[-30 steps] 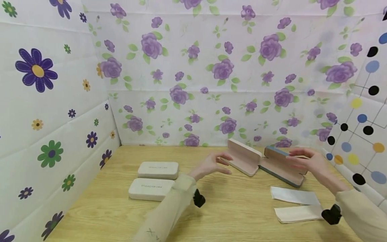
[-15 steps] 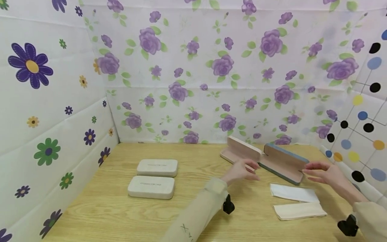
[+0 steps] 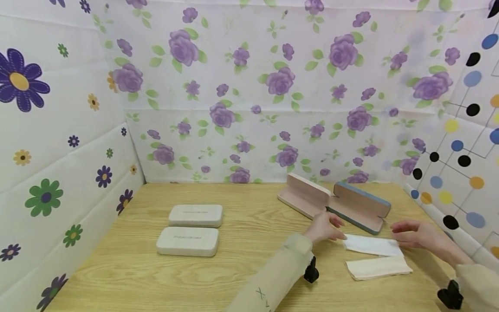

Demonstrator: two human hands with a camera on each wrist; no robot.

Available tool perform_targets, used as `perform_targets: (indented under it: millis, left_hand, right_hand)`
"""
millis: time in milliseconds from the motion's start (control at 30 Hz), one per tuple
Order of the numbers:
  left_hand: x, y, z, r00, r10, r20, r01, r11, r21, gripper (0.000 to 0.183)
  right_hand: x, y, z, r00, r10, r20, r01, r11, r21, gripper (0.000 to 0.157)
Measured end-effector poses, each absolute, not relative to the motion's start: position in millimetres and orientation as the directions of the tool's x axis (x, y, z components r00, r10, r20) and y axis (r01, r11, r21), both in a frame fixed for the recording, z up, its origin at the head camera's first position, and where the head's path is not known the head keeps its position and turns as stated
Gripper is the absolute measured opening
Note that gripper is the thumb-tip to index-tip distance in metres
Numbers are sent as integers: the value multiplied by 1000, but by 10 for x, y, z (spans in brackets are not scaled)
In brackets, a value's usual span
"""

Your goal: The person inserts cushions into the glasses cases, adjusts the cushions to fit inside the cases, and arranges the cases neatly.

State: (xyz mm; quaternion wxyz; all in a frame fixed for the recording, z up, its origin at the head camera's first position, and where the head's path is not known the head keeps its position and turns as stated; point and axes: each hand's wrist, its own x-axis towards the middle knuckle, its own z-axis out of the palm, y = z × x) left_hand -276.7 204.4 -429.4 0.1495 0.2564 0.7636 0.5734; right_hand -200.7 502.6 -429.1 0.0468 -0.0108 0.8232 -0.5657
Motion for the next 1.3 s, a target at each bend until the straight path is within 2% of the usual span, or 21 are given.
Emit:
perform_targets:
  millis: [100, 200, 300, 433, 667, 833, 1100, 1300]
  left_hand:
    - [-2764, 2072, -4308, -856, 515, 52, 193, 225, 955, 28]
    - [-2758, 2084, -4317, -870, 491, 39, 174, 233, 957, 29]
    - [-2754, 2099, -4322, -877, 480, 33, 170, 245, 955, 29]
    - [-2754, 2139, -4329, -872, 487, 52, 229, 312, 922, 29]
    - [-2754, 2243, -4328, -857, 498, 132, 438, 570, 695, 27]
    - [-2722, 2262, -4289, -881, 454, 130, 422, 632, 650, 24]
    - [-2682, 2256, -4271, -884, 451, 126, 399, 584, 707, 18]
    - [-2726, 2198, -4297, -855, 503, 124, 363, 412, 836, 13]
  right_hand:
    - [-1977, 4966, -4243, -993, -66, -102, 52, 528, -848, 51]
    - [-1974, 4956, -4235, -992, -62, -109, 46, 626, -778, 52]
    - [-1974, 4970, -4252, -992, -96, -87, 8, 629, -778, 48]
    - [-1979, 4975, -4279, -989, -136, -62, -32, 600, -799, 46]
    - [-2015, 4937, -4291, -988, -153, -39, -64, 615, -786, 45]
    - [-2027, 4910, -4270, -983, -182, 21, -144, 695, -705, 38]
    - [-2020, 4907, -4281, -981, -194, 17, -142, 650, -746, 24]
    - [-2010, 4899, -4294, -979, -203, 34, -147, 573, -806, 22]
